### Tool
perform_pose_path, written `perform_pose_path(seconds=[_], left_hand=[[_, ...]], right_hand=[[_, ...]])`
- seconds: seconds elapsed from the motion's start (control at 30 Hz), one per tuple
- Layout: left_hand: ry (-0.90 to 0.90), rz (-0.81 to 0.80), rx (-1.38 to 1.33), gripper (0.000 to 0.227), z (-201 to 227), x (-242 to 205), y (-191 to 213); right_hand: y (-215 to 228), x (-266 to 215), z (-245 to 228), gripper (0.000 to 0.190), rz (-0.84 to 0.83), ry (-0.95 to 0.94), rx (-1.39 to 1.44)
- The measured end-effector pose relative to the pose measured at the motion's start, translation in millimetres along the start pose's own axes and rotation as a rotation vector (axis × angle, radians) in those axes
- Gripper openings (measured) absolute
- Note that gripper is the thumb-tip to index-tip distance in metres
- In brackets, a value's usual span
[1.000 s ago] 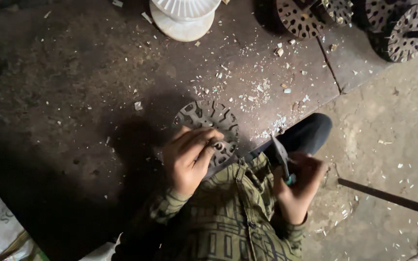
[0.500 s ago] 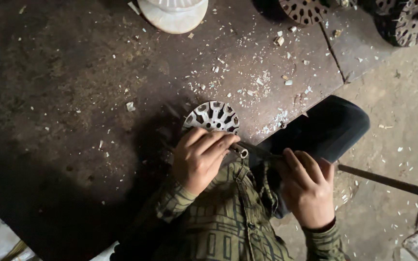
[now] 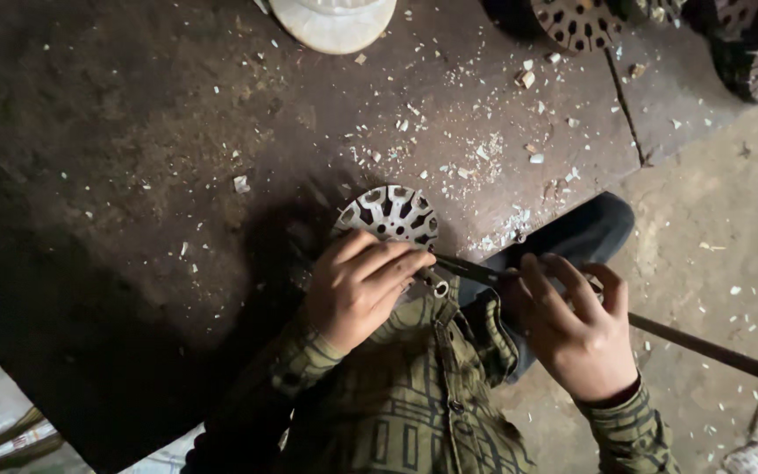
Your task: The person uses pliers to trim and clean the edges of small, circular metal parts with multiple holes. They repeatedly pick up the parts, rotate them, and use the pliers to remove burrs or excess material.
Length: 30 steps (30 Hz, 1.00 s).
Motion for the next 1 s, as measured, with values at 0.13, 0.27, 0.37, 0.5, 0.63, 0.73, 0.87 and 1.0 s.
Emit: perform_pose_path(seconds=[0.13,0.27,0.37,0.5,0.63,0.73,0.87,1.0], left_hand=[[-0.023,0.002,0.017,0.028,3.3,8.9,0.2],[0.000,-0.014,0.010,0.027,2.2,5.6,-2.0],[-0.025,-0.026,0.020,0.027,1.7,4.3,-2.6],[0.007,-0.026,-0.001,0.025,-6.4,-1.3,-9.5],[-0.011,0.041,0.003,0.022,-7.8,4.1,-13.9],[0.010,-0.005,0.015,0.022,-8.0,4.7,-12.6],[0.012,-0.060,-0.011,0.025,-7.6,9.5,-8.5],[0.015,-0.092,-0.021,0.027,-5.5,15.2,-6.7]], right_hand=[[-4.6,10.8,8.3,0.038,-0.007,0.035,0.019],[-10.5,22.8,21.4,0.029,-0.067,0.042,0.166],[-18.8,32.4,30.4,0.027,-0.138,0.091,0.258],[-27.1,31.2,37.6,0.031,-0.169,0.181,0.373],[-52.8,24.0,47.3,0.041,-0.329,0.103,0.495],[-49.7,20.2,40.7,0.049,-0.300,0.034,0.687],[-55.3,-1.4,33.4,0.046,-0.543,-0.163,0.535],[-40.1,8.7,19.0,0.036,-0.517,-0.091,0.356]])
Point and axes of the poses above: each hand's wrist, its own x-axis towards the middle knuckle, its own y-axis out of the back of the hand, z = x × y, the point moved 9 cm from there along x, towards the middle knuckle, and after that the axes turned 13 degrees about z, right-handed, at the moved point
